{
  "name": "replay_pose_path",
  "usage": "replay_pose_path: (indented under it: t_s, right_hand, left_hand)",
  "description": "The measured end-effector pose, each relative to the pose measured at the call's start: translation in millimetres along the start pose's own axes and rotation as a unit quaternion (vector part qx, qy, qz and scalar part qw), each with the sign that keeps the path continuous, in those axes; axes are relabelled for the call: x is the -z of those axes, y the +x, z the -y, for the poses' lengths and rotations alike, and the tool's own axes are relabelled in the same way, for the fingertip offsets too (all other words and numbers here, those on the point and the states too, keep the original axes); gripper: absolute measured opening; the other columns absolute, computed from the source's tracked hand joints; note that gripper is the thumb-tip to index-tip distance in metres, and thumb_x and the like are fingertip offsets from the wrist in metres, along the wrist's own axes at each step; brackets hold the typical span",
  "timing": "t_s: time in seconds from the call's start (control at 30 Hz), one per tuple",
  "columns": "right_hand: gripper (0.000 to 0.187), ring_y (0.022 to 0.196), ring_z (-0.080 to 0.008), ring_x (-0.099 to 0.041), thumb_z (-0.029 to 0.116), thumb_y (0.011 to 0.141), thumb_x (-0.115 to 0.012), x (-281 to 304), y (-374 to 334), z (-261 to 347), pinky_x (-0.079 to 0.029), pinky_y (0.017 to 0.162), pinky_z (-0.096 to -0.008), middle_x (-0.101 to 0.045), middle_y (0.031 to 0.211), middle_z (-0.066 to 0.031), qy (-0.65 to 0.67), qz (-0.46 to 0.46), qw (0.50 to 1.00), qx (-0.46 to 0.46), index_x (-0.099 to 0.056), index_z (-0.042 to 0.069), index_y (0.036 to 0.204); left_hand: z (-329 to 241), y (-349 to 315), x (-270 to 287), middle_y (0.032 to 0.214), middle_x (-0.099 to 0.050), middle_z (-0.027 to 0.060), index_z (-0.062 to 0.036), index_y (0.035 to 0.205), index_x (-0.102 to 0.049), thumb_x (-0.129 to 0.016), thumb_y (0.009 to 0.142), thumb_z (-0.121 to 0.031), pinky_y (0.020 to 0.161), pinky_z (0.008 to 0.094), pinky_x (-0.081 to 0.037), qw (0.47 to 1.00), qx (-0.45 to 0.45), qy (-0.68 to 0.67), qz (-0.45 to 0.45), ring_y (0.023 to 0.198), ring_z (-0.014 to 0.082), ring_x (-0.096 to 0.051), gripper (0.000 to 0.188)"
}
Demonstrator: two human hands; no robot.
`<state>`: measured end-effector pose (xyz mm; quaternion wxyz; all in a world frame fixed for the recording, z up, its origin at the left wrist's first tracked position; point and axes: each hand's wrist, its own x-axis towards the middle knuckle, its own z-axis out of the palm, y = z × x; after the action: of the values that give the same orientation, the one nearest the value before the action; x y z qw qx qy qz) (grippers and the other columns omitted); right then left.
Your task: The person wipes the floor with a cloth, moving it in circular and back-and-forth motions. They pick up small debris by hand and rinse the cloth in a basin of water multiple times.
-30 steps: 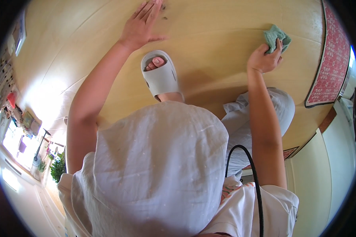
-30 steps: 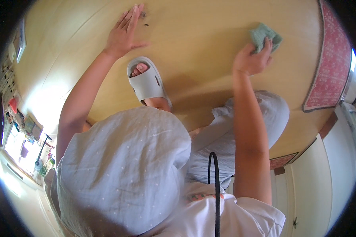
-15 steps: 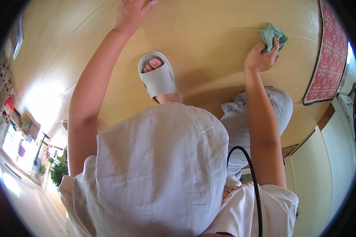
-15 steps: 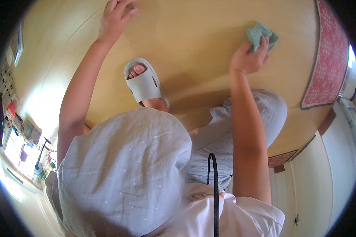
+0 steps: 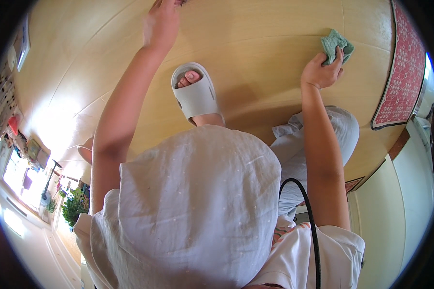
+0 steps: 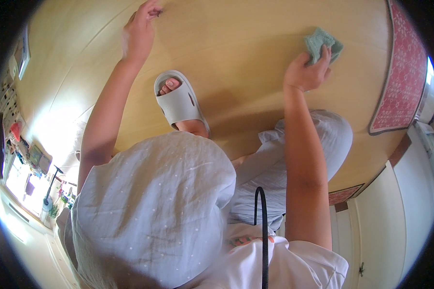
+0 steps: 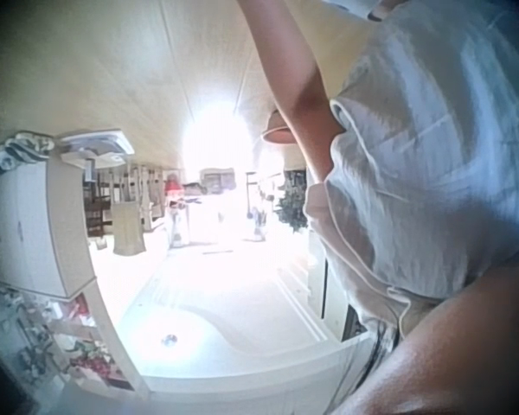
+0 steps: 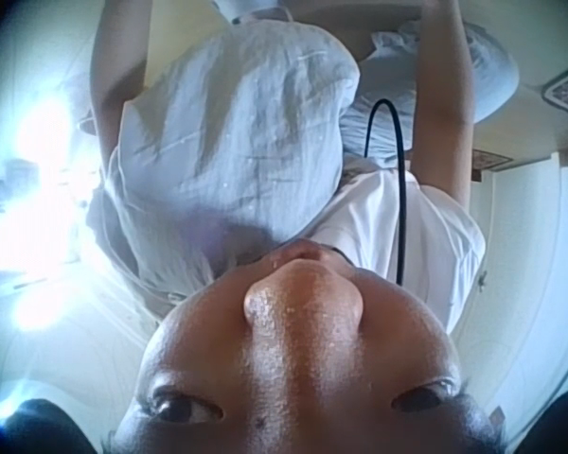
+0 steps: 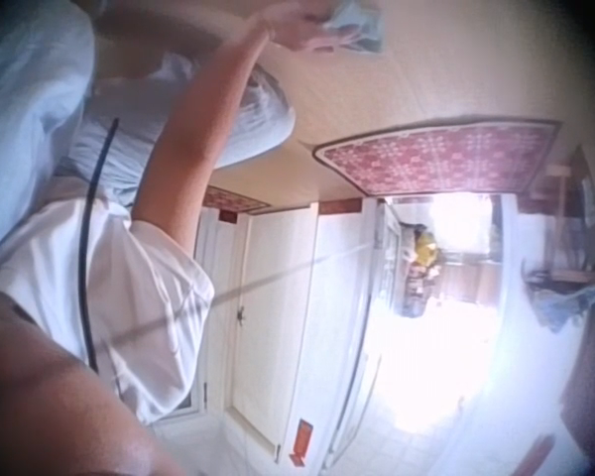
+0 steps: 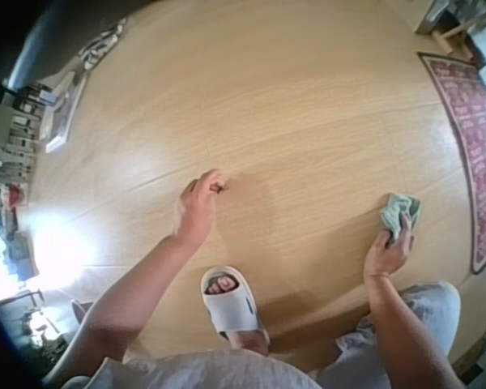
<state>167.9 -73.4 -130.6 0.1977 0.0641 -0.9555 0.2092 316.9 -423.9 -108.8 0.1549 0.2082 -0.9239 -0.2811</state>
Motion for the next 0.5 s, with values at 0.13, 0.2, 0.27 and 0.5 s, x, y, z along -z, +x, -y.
replay_pose_path:
  t_s: [0.13,0.2,0.27,0.5]
  right_hand:
    - [0.042,0.099,-0.0349,-0.061,0.019,0.081,-0.058,-2,-1,-2,-0.048,0.092,-0.0414,-0.069,0.125,-0.0075,-0.007,-0.017,1.000,0.008,-0.068,0.010,0.120]
    - [0.042,0.099,-0.0349,-0.061,0.019,0.081,-0.058,-1,-1,-1,-0.048,0.092,-0.0417,-0.069,0.125,-0.0076,-0.007,-0.012,1.000,0.001,-0.068,0.010,0.121]
    - [0.042,0.099,-0.0350,-0.061,0.019,0.081,-0.058,-1,-1,-3,-0.048,0.092,-0.0419,-0.069,0.125,-0.0077,-0.007,-0.008,1.000,-0.006,-0.068,0.010,0.121]
    - [0.043,0.105,-0.0377,-0.060,0.019,0.082,-0.059,-1,-1,-2,-0.047,0.096,-0.0432,-0.067,0.130,-0.0090,-0.001,-0.008,1.000,0.013,-0.067,0.008,0.122]
  left_hand:
    - [-7,-3,-3,0.100,-0.069,0.0127,-0.0042,0.128,-0.055,-0.060,0.085,0.008,0.079,0.0374,-0.057,0.997,0.021,-0.079,-0.016,0.090,0.0267,-0.069,0.044]
    - [-6,-1,-5,0.100,-0.068,0.0125,-0.0037,0.129,-0.053,-0.061,0.085,0.008,0.080,0.0364,-0.057,0.996,0.021,-0.085,-0.019,0.089,0.0260,-0.069,0.046]
    - [-1,1,-7,0.097,-0.068,0.0117,-0.0039,0.128,-0.054,-0.062,0.086,0.007,0.079,0.0331,-0.057,1.000,-0.002,-0.007,0.017,0.088,0.0213,-0.068,0.044]
    - [6,5,-6,0.089,-0.070,0.0081,-0.0029,0.127,-0.055,-0.062,0.089,0.006,0.070,0.0274,-0.057,0.977,0.146,-0.154,0.032,0.079,0.0127,-0.068,0.040]
